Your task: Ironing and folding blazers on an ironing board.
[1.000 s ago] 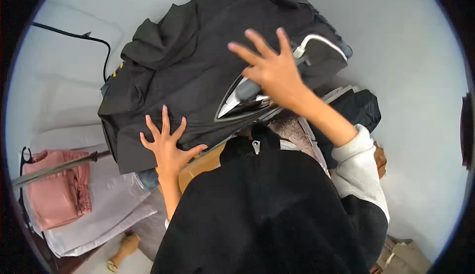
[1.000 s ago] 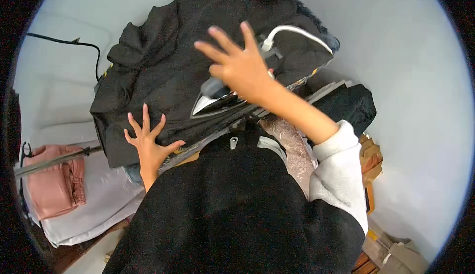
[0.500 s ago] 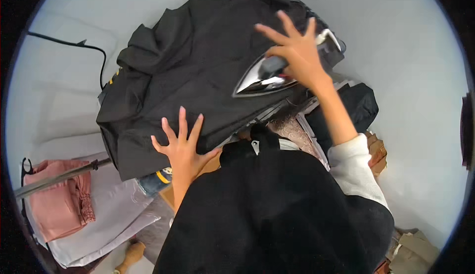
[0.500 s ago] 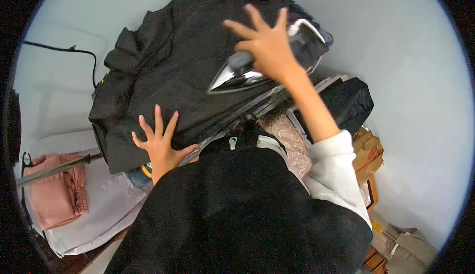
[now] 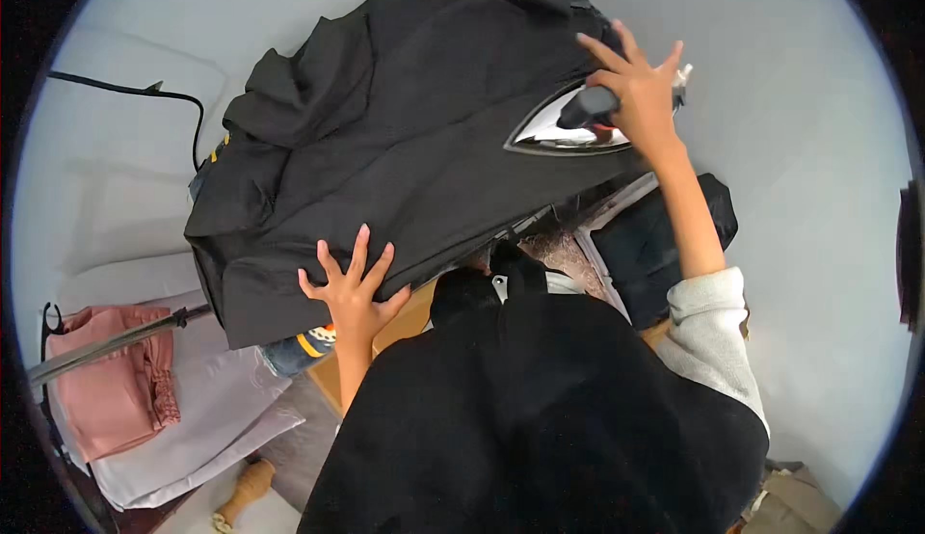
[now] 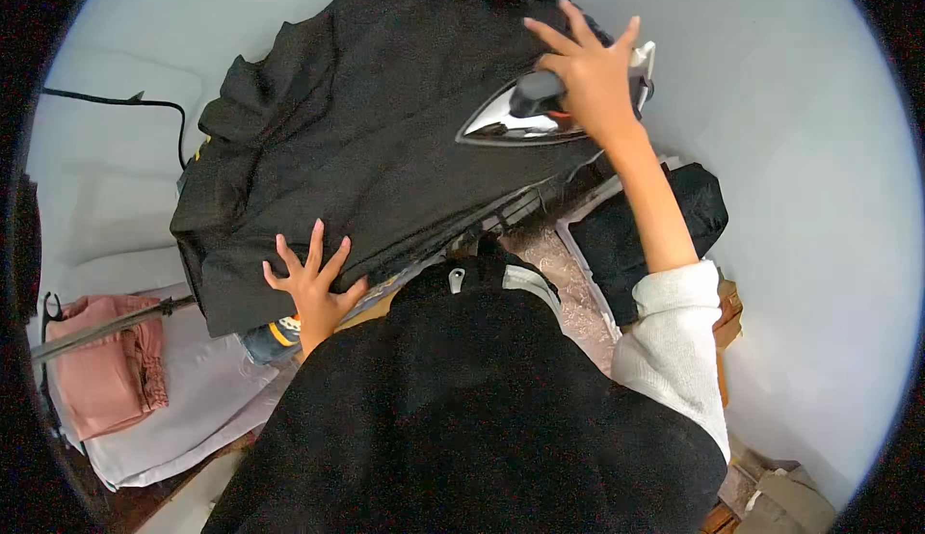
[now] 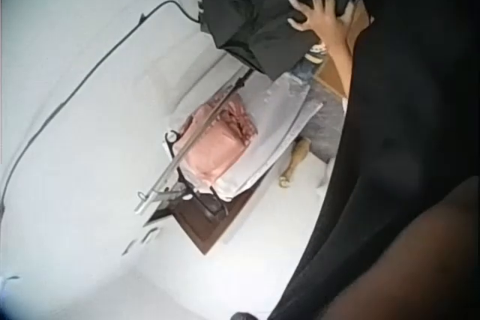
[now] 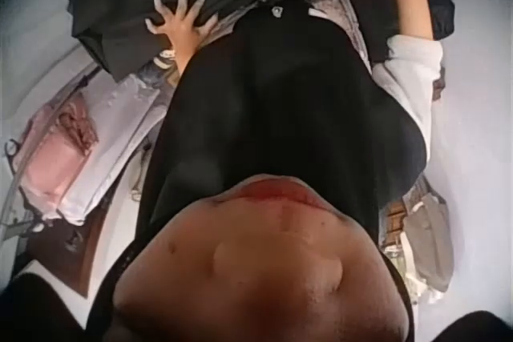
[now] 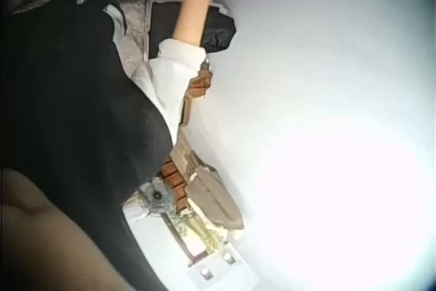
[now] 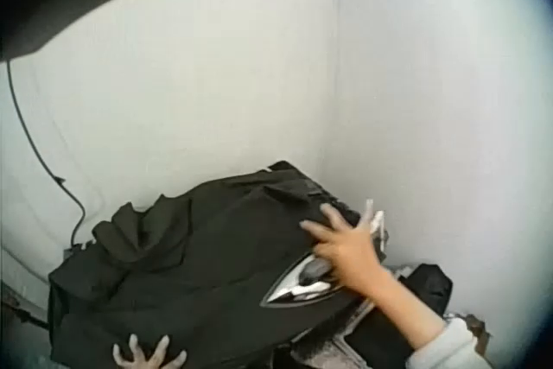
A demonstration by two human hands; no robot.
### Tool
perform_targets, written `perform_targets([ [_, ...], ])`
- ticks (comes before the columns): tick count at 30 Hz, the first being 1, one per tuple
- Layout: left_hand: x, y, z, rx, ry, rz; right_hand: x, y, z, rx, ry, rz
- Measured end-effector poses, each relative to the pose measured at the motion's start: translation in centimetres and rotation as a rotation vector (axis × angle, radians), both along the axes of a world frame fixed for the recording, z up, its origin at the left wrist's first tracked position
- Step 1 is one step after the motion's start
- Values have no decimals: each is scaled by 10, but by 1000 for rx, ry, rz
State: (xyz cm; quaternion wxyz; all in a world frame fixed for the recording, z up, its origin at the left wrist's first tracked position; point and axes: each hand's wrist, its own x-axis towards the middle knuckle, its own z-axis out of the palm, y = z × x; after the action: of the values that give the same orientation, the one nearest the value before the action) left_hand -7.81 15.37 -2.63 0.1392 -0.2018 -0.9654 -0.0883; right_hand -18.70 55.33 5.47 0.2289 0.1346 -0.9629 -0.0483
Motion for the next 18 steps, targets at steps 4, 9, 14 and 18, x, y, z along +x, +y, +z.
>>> perform_targets([
  [4,-1,5,-3,-27,35,6,5,3,4,2,-61,-94],
  [9,-1,4,-7,-51,135,24,20,-72,-2,-188,-2,94],
  [14,4,1,-8,-65,168,61,11,-131,-14,-304,49,316],
  [18,5,12,-6,-78,142,54,9,-93,-4,-255,-3,341],
])
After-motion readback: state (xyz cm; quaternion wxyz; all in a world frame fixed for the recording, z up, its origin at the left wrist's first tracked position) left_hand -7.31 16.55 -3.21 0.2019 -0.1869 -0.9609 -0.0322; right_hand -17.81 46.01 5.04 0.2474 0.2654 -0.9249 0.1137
